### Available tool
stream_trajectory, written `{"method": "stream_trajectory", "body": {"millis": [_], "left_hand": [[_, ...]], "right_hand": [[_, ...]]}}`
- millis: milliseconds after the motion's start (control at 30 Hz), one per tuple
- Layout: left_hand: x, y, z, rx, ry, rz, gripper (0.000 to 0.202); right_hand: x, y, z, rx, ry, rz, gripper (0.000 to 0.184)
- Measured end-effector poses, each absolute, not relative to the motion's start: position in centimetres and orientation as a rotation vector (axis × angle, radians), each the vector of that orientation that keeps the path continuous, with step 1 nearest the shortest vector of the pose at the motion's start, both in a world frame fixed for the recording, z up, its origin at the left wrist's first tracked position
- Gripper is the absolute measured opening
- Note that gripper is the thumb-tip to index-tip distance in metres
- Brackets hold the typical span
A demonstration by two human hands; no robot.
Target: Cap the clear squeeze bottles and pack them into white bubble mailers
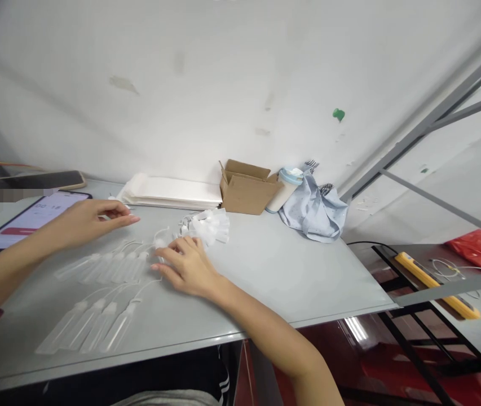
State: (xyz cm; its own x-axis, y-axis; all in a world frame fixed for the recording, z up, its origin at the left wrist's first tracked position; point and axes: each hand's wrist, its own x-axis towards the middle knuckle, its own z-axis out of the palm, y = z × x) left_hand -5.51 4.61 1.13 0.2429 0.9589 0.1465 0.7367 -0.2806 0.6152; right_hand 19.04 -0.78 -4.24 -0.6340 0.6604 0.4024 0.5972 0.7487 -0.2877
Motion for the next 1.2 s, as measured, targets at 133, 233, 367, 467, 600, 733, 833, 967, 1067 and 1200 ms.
{"method": "stream_trajectory", "body": {"millis": [133, 233, 367, 467, 600, 733, 833, 967, 1067, 1200], "left_hand": [[-4.9, 4.0, 1.7, 1.851, 1.372, 0.823, 0.030], [-4.4, 3.6, 1.7, 1.806, 1.280, 0.803, 0.029], [-3.4, 3.0, 1.5, 1.797, 1.187, 0.745, 0.028], [-2.7, 2.7, 1.3, 1.766, 1.140, 0.743, 0.027], [-2.4, 2.6, 1.3, 1.701, 1.094, 0.724, 0.026], [-2.4, 2.5, 1.2, 1.610, 1.030, 0.741, 0.024], [-2.5, 2.5, 1.0, 1.564, 0.969, 0.719, 0.022], [-2.3, 2.3, 0.7, 1.563, 0.964, 0.667, 0.021], [-2.1, 2.2, 0.6, 1.594, 1.017, 0.684, 0.021], [-1.8, 2.2, 0.3, 1.627, 1.098, 0.765, 0.025]], "right_hand": [[19.4, -0.6, -3.9, -0.963, -2.294, 0.112, 0.030], [19.6, -0.6, -3.6, -0.976, -2.190, 0.082, 0.024], [19.6, -0.7, -3.3, -0.962, -2.108, 0.137, 0.018], [19.6, -1.0, -3.1, -0.954, -2.001, 0.293, 0.017], [19.3, -1.4, -2.6, -0.997, -1.724, 0.599, 0.015], [19.1, -1.3, -2.1, -0.966, -1.429, 0.980, 0.022], [19.2, -1.0, -1.8, -0.905, -1.255, 1.170, 0.027], [19.4, -0.7, -1.7, -0.876, -1.101, 1.358, 0.029], [19.3, -0.7, -1.7, -0.818, -1.054, 1.490, 0.032], [19.0, -0.8, -1.7, -0.779, -1.091, 1.572, 0.032]]}}
